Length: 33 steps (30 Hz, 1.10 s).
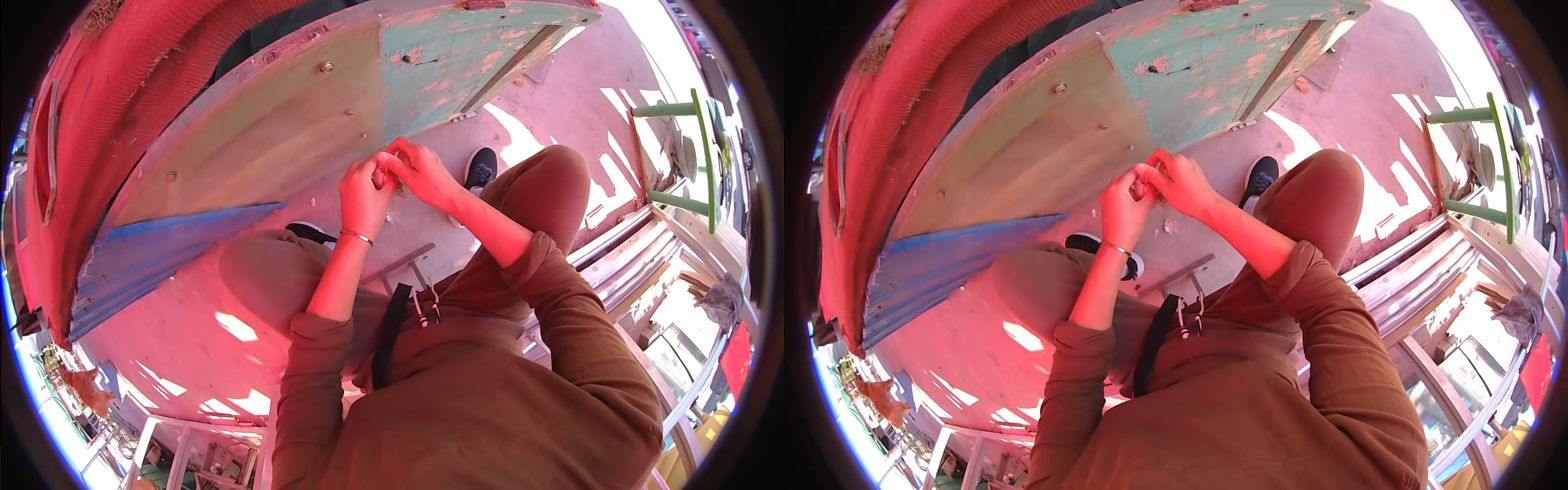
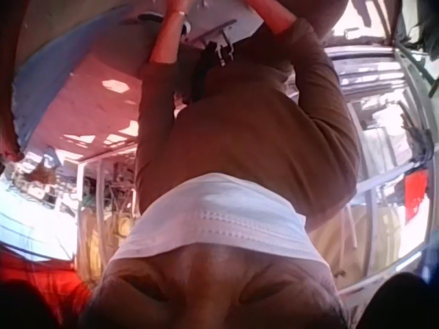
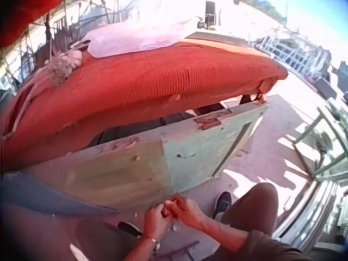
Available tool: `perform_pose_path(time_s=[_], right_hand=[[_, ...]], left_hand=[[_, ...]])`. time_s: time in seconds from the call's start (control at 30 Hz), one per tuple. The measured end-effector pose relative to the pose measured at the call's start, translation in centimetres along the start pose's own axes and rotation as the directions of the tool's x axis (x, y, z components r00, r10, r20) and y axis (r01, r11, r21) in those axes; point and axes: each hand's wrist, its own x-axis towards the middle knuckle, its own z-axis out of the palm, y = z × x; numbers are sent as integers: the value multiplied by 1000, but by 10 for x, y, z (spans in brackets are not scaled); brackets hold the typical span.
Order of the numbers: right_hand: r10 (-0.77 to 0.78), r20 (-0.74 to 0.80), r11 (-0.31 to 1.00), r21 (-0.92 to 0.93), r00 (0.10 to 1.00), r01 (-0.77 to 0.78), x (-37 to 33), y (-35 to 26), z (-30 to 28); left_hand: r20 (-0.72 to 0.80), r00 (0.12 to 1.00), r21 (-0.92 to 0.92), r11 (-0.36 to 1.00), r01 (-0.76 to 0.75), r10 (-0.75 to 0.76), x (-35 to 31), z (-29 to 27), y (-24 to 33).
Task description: The person removes garlic bulbs from a plastic bag, places them on a red table, then sits on the ground and peels the garlic cloves by hand, separating the skins and accumulating peeled cloves on the table.
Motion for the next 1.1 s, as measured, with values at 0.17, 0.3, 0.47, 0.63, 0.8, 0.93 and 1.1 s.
perform_pose_path(time_s=[0.17,0.3,0.47,0.63,0.8,0.93,1.1], right_hand=[[-188,12,935,-305,982,182,0,0,3],[-242,72,934,-255,968,252,0,0,0],[-332,13,855,-418,943,307,-1,6,6],[-287,-75,911,-328,955,248,-2,12,8],[10,-114,983,181,993,11,10,30,6],[47,16,953,300,999,-50,9,16,2],[-64,25,990,124,998,60,10,22,0]], left_hand=[[56,998,-256,965,55,-42,-4,5,-11],[187,970,-532,815,231,-153,-9,-3,1],[153,985,-521,840,154,-86,-10,-1,-3],[116,990,-577,806,133,-80,-13,4,2],[119,990,-633,762,135,-76,-12,6,8],[82,995,-598,796,95,-57,-10,6,4],[3,1000,-433,901,17,-18,-9,10,-5]])
